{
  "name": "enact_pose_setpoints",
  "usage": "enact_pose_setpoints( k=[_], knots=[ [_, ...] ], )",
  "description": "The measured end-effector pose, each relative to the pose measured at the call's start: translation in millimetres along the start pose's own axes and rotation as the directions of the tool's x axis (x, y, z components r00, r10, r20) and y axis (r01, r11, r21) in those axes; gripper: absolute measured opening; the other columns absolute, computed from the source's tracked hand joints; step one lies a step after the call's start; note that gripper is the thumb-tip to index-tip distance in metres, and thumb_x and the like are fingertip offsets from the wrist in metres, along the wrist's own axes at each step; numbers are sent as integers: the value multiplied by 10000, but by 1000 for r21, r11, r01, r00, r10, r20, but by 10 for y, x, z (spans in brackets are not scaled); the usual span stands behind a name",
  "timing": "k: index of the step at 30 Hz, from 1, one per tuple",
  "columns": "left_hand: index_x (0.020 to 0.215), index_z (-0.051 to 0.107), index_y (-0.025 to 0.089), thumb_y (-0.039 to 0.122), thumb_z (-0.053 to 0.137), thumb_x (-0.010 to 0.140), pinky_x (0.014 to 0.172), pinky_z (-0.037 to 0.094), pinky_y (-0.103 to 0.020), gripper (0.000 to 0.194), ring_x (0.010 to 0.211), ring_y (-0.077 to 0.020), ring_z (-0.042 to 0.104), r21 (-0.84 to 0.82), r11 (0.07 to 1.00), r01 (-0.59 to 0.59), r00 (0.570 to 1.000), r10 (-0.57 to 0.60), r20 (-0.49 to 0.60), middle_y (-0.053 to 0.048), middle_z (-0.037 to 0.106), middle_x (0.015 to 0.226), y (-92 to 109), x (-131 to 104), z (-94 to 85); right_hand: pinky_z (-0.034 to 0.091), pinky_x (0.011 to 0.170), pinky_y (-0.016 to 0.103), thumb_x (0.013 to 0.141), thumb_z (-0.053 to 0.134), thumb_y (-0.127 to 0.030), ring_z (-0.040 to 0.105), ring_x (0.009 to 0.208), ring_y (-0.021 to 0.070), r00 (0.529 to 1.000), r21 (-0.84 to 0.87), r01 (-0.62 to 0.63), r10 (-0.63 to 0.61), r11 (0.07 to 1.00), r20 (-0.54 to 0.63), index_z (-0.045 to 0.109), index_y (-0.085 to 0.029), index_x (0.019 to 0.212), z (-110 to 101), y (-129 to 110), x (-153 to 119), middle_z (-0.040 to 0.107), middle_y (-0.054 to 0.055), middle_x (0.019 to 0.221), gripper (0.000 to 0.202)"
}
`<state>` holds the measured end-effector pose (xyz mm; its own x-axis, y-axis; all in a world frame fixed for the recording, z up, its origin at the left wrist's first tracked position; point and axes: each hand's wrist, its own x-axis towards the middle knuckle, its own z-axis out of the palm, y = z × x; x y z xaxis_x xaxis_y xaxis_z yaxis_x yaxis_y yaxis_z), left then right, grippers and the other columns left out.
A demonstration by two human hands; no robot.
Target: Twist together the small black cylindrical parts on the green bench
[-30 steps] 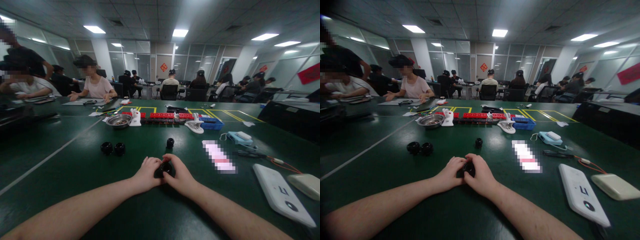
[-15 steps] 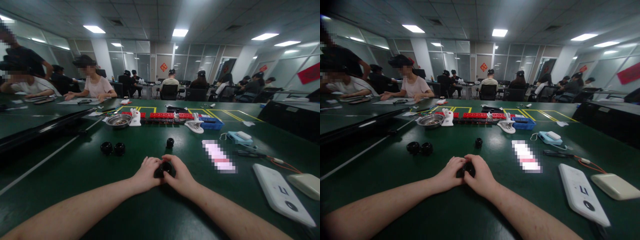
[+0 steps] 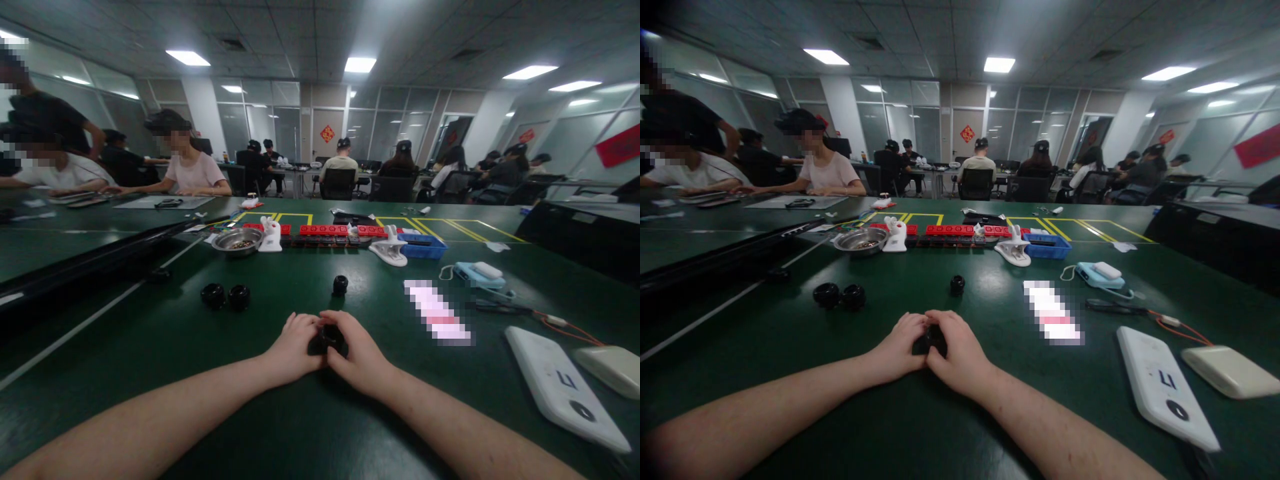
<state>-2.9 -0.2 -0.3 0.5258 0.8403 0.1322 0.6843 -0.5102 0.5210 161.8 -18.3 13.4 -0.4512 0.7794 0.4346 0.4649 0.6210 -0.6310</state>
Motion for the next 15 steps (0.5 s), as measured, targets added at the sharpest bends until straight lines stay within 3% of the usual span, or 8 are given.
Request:
enact_pose_setpoints(
  k=[4, 8, 11, 15],
  knots=[
    [963, 551, 206, 328, 608, 639, 985, 190, -487, 351, 1067, -260, 417, 35, 999, 2, 1000, -2, 13, -59, 516, 1085, -14, 3, 7, 349, 933, 412, 634, 554, -127, 423, 1095, 224, 1000, -19, 9, -10, 1000, -27, 354, -189, 1189, 1, 0, 1, 463, 94, 1177, 594],
    [935, 559, 204, 384, 606, 645, 974, 215, -479, 344, 1040, -254, 432, 25, 1000, -6, 1000, 5, 13, -50, 523, 1064, 21, -5, -18, 400, 854, 423, 638, 615, -213, 483, 971, 232, 994, -66, -58, 51, 996, -100, 435, -191, 1078, 10, 26, 17, 517, 82, 1029, 476],
    [981, 546, 196, 381, 608, 650, 973, 222, -471, 384, 1035, -248, 435, 12, 1000, -7, 1000, 7, 7, -53, 522, 1060, 35, -7, -23, 418, 829, 398, 643, 573, -153, 503, 919, 210, 996, -52, -51, 47, 997, -76, 442, -195, 1052, 10, 33, 9, 529, 63, 970, 431],
    [1049, 514, 188, 349, 608, 654, 979, 210, -470, 438, 1050, -248, 427, 12, 1000, 1, 1000, -1, -10, -66, 518, 1078, 21, -3, -6, 367, 914, 391, 608, 500, -60, 456, 1040, 200, 1000, -7, 23, -23, 1000, -21, 358, -200, 1151, -6, 18, -19, 487, 71, 1105, 579]
  ],
)
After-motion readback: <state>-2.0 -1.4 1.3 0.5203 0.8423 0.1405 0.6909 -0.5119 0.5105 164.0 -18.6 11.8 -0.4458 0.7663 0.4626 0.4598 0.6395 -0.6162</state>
